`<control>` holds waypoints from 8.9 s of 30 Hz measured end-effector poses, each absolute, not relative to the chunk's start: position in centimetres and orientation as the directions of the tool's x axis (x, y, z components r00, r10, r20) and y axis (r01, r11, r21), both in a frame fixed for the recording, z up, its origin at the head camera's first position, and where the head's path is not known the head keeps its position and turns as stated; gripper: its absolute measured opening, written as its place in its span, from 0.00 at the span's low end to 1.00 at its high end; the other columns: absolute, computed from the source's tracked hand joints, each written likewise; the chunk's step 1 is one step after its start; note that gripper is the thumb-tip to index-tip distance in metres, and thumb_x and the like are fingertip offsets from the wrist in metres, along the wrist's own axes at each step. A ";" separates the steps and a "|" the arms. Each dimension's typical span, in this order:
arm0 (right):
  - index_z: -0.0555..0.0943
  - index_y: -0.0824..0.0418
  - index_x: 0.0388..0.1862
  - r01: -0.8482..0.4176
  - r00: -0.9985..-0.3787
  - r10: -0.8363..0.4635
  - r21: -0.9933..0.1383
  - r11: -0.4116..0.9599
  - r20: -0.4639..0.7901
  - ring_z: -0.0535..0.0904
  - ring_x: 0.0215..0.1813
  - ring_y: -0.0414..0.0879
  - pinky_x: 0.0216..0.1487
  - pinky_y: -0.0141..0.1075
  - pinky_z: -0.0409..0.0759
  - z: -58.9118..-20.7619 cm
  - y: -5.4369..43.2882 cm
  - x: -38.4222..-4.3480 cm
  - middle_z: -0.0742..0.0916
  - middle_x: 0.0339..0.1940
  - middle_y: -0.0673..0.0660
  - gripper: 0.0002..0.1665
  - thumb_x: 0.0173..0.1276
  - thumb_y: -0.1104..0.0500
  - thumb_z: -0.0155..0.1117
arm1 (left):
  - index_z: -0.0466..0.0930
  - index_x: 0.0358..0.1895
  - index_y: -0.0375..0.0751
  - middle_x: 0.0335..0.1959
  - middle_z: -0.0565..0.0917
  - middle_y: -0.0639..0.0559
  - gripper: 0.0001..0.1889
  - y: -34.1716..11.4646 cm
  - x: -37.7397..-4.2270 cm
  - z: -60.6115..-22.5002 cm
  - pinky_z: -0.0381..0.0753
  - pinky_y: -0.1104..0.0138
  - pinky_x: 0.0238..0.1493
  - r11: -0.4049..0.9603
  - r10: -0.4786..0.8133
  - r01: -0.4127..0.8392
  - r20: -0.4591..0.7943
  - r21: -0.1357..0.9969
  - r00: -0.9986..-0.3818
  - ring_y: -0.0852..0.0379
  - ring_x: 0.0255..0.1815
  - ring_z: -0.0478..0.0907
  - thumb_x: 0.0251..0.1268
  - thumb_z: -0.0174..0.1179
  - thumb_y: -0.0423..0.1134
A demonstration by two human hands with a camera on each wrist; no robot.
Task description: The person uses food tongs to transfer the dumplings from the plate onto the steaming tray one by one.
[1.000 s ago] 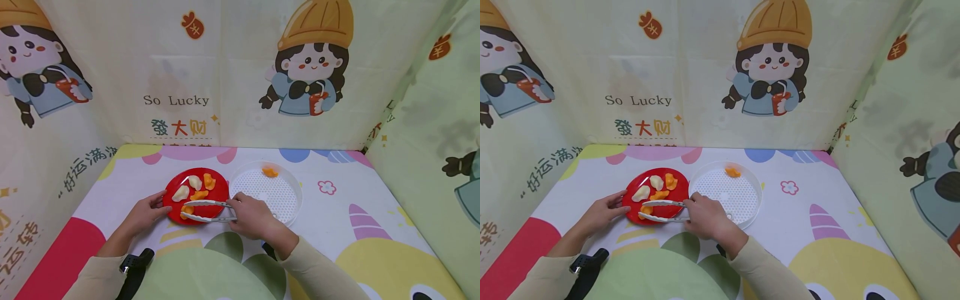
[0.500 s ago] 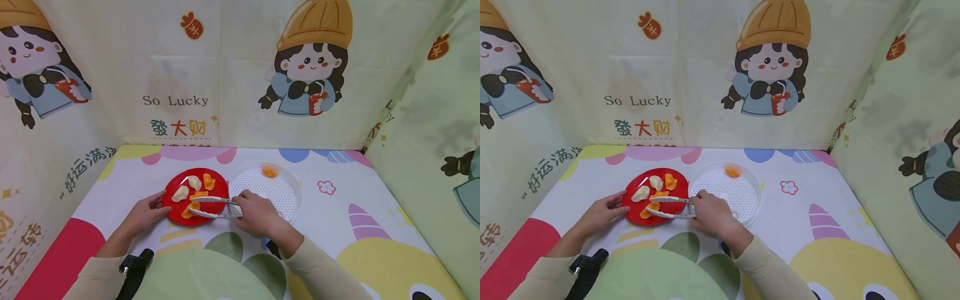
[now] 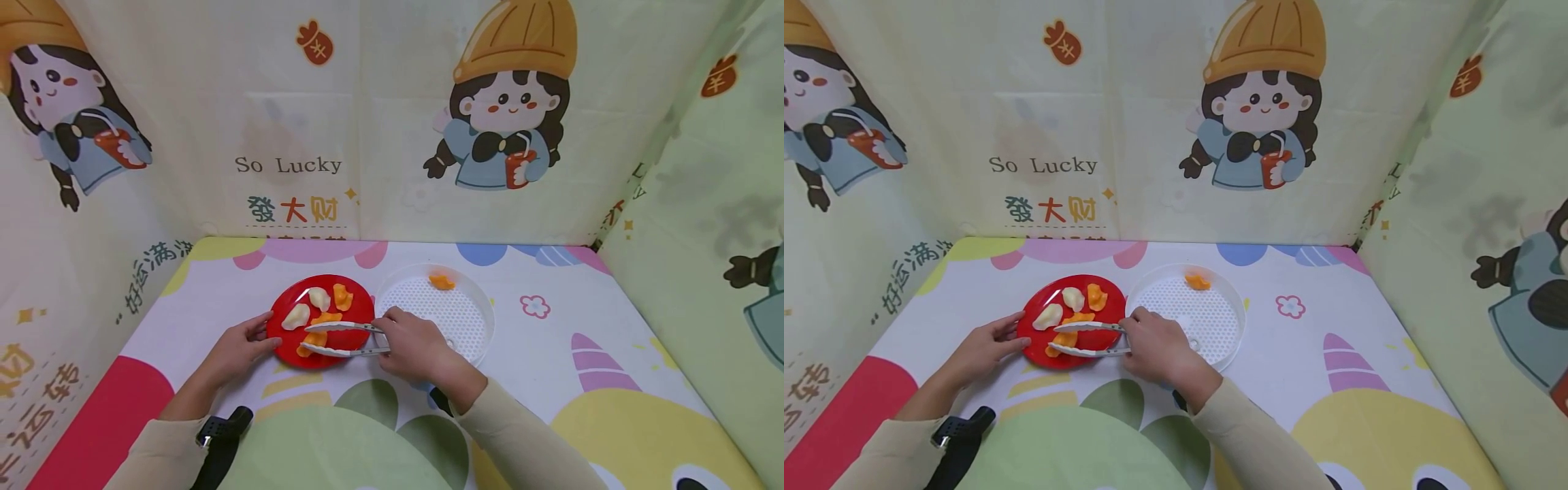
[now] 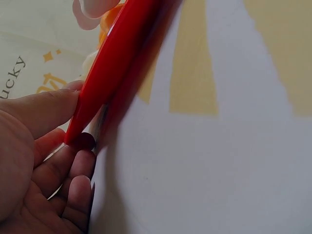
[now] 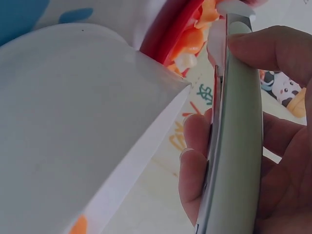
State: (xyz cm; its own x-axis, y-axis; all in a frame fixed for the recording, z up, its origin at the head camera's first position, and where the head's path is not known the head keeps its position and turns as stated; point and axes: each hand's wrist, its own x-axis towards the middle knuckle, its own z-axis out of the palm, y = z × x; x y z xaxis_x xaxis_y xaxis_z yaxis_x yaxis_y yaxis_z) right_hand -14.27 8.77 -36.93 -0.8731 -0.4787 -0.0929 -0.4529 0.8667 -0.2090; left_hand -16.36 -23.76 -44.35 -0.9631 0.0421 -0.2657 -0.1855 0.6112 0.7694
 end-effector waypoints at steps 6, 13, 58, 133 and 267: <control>0.78 0.54 0.65 -0.439 -0.879 -0.466 -0.207 0.874 -0.100 0.78 0.52 0.45 0.35 0.34 0.84 -36.9 8.3 -14.5 0.81 0.56 0.54 0.43 0.49 0.50 0.83 | 0.55 0.79 0.37 0.69 0.68 0.28 0.45 -23.7 -16.4 -44.4 0.85 0.56 0.47 0.610 0.046 -0.181 -0.262 0.771 -0.964 0.31 0.67 0.65 0.63 0.69 0.46; 0.78 0.54 0.65 -0.441 -0.878 -0.466 -0.197 0.876 -0.107 0.77 0.52 0.45 0.37 0.35 0.84 -36.9 8.8 -14.9 0.81 0.56 0.54 0.41 0.51 0.49 0.81 | 0.55 0.79 0.38 0.70 0.66 0.28 0.45 -23.6 -16.5 -44.0 0.86 0.56 0.46 0.619 0.042 -0.183 -0.265 0.764 -0.963 0.31 0.67 0.64 0.63 0.69 0.46; 0.79 0.52 0.65 -0.446 -0.868 -0.481 -0.230 0.865 -0.125 0.77 0.52 0.44 0.34 0.33 0.83 -36.9 8.3 -16.1 0.81 0.56 0.53 0.39 0.52 0.51 0.81 | 0.55 0.78 0.36 0.69 0.68 0.28 0.46 -23.9 -16.5 -44.1 0.85 0.56 0.47 0.621 0.056 -0.165 -0.253 0.766 -0.966 0.31 0.67 0.65 0.63 0.69 0.47; 0.83 0.48 0.62 -0.550 -0.808 -0.565 -0.129 0.825 -0.169 0.79 0.47 0.43 0.36 0.34 0.83 -36.2 9.2 -17.3 0.84 0.53 0.52 0.34 0.56 0.44 0.79 | 0.55 0.79 0.37 0.70 0.66 0.28 0.45 -23.5 -16.4 -43.9 0.85 0.55 0.47 0.638 0.029 -0.185 -0.263 0.748 -0.964 0.30 0.68 0.64 0.63 0.69 0.47; 0.82 0.55 0.56 -0.384 -0.856 -0.477 -0.376 0.843 -0.197 0.76 0.41 0.41 0.32 0.31 0.80 -36.5 9.0 -15.7 0.85 0.45 0.51 0.32 0.52 0.47 0.79 | 0.54 0.78 0.36 0.70 0.67 0.28 0.45 -23.7 -16.5 -44.0 0.85 0.55 0.48 0.637 0.059 -0.157 -0.251 0.755 -0.966 0.31 0.67 0.65 0.64 0.68 0.48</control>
State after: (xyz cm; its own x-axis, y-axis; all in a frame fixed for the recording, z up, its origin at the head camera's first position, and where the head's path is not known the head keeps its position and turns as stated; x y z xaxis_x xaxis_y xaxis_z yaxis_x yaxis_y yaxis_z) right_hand -15.71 8.97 -36.47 -0.8564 -0.4773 -0.1971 -0.3835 0.8434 -0.3762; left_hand -16.47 -23.67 -43.96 -0.9661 0.0591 -0.2512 -0.1573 0.6368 0.7548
